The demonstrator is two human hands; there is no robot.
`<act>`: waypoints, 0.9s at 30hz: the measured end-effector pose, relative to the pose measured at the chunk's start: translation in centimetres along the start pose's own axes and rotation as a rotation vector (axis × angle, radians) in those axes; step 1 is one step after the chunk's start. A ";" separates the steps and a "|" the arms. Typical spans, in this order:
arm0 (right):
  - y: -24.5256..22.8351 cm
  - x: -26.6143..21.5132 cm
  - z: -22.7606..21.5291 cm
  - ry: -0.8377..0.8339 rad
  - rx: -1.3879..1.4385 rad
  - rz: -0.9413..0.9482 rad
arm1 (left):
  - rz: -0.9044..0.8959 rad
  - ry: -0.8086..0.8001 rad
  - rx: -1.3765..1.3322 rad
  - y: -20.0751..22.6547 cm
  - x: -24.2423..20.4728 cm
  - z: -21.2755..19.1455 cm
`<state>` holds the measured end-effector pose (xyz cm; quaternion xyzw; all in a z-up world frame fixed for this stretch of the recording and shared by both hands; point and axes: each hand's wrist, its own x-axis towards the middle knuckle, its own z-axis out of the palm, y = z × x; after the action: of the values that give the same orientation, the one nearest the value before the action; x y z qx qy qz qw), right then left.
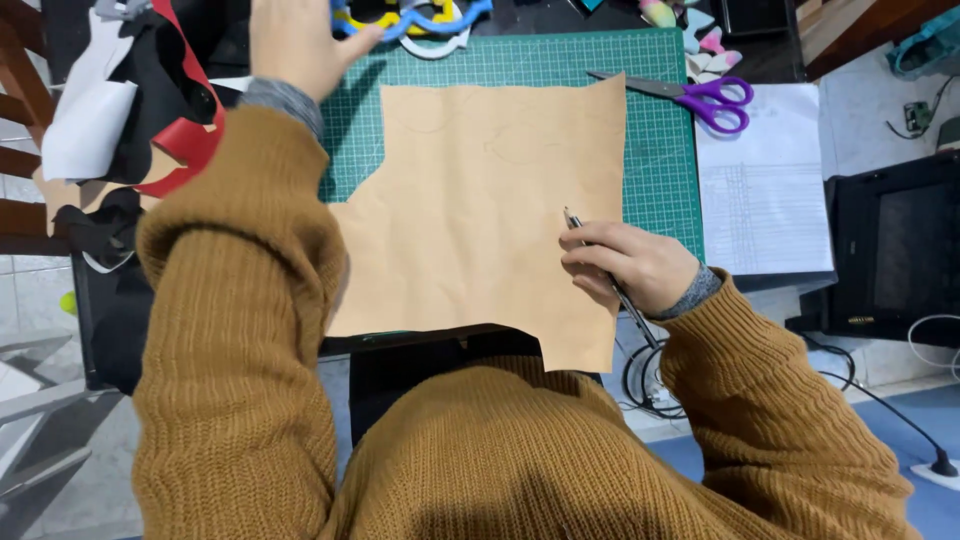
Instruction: Trace templates onto a piece of leather or foam material and then cut out the shapes using scissors.
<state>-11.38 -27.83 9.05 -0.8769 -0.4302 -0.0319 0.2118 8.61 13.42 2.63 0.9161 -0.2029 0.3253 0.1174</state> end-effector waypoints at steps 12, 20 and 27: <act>6.9 8.0 -4.5 -0.097 -0.098 -0.073 | 0.133 -0.887 -0.324 10.1 -5.3 -8.2; 11.3 21.3 3.5 0.024 -0.424 -0.090 | 0.117 -0.801 -0.220 11.7 -7.4 -6.9; 12.3 22.7 6.7 0.137 -0.569 -0.172 | 0.071 -0.743 -0.529 10.8 -6.8 -8.6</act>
<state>11.46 -14.95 4.09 -0.8573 -0.4613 -0.2278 -0.0171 -5.79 8.81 5.69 0.9018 -0.3385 -0.0845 0.2552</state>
